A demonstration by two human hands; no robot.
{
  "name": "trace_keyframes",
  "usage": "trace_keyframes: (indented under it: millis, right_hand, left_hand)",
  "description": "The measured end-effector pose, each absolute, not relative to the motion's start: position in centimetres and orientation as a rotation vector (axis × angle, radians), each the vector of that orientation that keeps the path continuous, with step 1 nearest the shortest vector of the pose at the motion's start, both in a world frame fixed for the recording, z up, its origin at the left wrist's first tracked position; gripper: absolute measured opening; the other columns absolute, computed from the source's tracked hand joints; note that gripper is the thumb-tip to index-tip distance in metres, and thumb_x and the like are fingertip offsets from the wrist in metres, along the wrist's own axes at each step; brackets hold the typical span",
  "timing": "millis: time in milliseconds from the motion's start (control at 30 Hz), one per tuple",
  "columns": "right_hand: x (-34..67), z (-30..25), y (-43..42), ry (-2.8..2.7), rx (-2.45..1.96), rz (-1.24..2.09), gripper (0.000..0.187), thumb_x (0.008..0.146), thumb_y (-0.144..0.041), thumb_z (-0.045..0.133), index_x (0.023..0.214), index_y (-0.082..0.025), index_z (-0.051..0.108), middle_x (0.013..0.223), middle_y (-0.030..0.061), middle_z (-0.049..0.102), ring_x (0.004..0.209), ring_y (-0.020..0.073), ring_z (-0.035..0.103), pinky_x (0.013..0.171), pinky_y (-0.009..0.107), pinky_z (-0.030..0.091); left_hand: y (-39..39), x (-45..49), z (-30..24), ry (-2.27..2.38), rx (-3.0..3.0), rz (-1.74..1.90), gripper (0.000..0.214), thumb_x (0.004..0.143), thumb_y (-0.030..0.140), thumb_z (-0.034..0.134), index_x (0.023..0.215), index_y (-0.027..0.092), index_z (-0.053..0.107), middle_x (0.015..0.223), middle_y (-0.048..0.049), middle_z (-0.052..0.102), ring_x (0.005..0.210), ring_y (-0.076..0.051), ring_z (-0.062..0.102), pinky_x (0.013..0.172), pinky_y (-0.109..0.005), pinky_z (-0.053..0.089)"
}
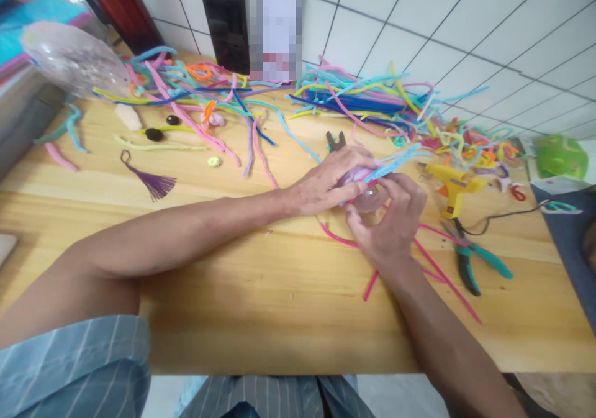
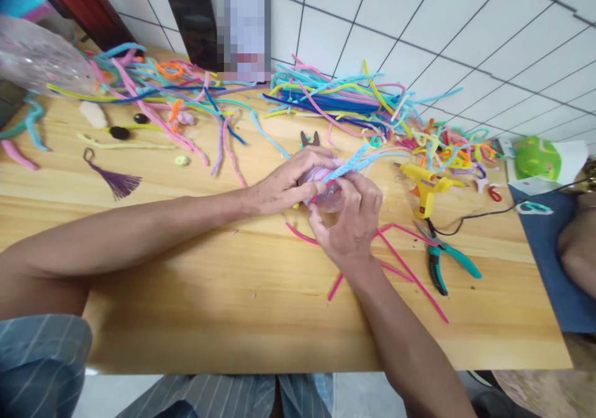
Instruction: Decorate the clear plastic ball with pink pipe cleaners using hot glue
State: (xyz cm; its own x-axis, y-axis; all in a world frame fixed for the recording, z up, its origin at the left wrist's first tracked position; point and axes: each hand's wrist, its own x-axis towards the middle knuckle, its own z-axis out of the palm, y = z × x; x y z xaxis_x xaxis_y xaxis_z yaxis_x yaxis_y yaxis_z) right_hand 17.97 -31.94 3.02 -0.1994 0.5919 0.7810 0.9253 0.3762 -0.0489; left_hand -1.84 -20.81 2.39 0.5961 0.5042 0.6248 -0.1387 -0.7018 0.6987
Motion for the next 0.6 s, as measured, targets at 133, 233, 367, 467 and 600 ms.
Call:
trace_keyframes:
  millis: [133,233,367,467,600]
  right_hand:
    - [17.6,3.3,-32.4,-1.895,-1.344,-0.573,0.067,0.096,-0.049,0.077,0.156,-0.028,0.054,0.143,0.0159,0.071,0.132,0.0388,0.072,0.113,0.063,0.061]
    - [17.4,3.5,-32.7,-1.891,-1.362,-0.542,0.067,0.096,-0.044,0.079,0.156,-0.029,0.054,0.141,0.0161,0.072,0.131,0.0392,0.072,0.114,0.063,0.06]
    - [17.1,3.8,-32.9,-1.887,-1.319,-0.535,0.07,0.095,-0.039,0.082,0.158,-0.028,0.055,0.137,0.0154,0.073,0.127,0.0384,0.073,0.111,0.061,0.062]
    - [17.0,4.0,-32.9,-1.886,-1.322,-0.541,0.069,0.096,-0.038,0.082,0.159,-0.027,0.055,0.136,0.0159,0.074,0.126,0.0384,0.074,0.109,0.06,0.063]
    - [17.0,4.1,-33.0,-1.884,-1.328,-0.528,0.07,0.097,-0.04,0.083,0.16,-0.027,0.055,0.136,0.0161,0.074,0.125,0.0388,0.074,0.109,0.061,0.063]
  left_hand:
    - [-20.9,-2.0,2.2,0.289,2.11,1.13,0.052,0.119,0.063,0.057,0.156,0.028,0.067,0.16,-0.0176,0.072,0.161,-0.033,0.061,0.138,-0.06,0.049]
    - [-21.1,-2.0,2.1,0.303,2.115,1.116,0.05,0.119,0.058,0.059,0.159,0.029,0.066,0.165,-0.0174,0.071,0.162,-0.033,0.061,0.138,-0.061,0.05]
    - [-21.4,-2.0,2.2,0.304,2.105,1.118,0.048,0.118,0.054,0.061,0.161,0.031,0.065,0.163,-0.0162,0.073,0.161,-0.034,0.063,0.136,-0.062,0.053]
    - [-21.5,-2.1,2.3,0.307,2.119,1.124,0.049,0.119,0.051,0.061,0.162,0.03,0.064,0.163,-0.018,0.072,0.162,-0.033,0.063,0.136,-0.061,0.054]
    - [-21.7,-2.3,2.4,0.292,2.113,1.118,0.048,0.118,0.049,0.062,0.163,0.032,0.064,0.165,-0.0163,0.072,0.163,-0.034,0.062,0.137,-0.063,0.053]
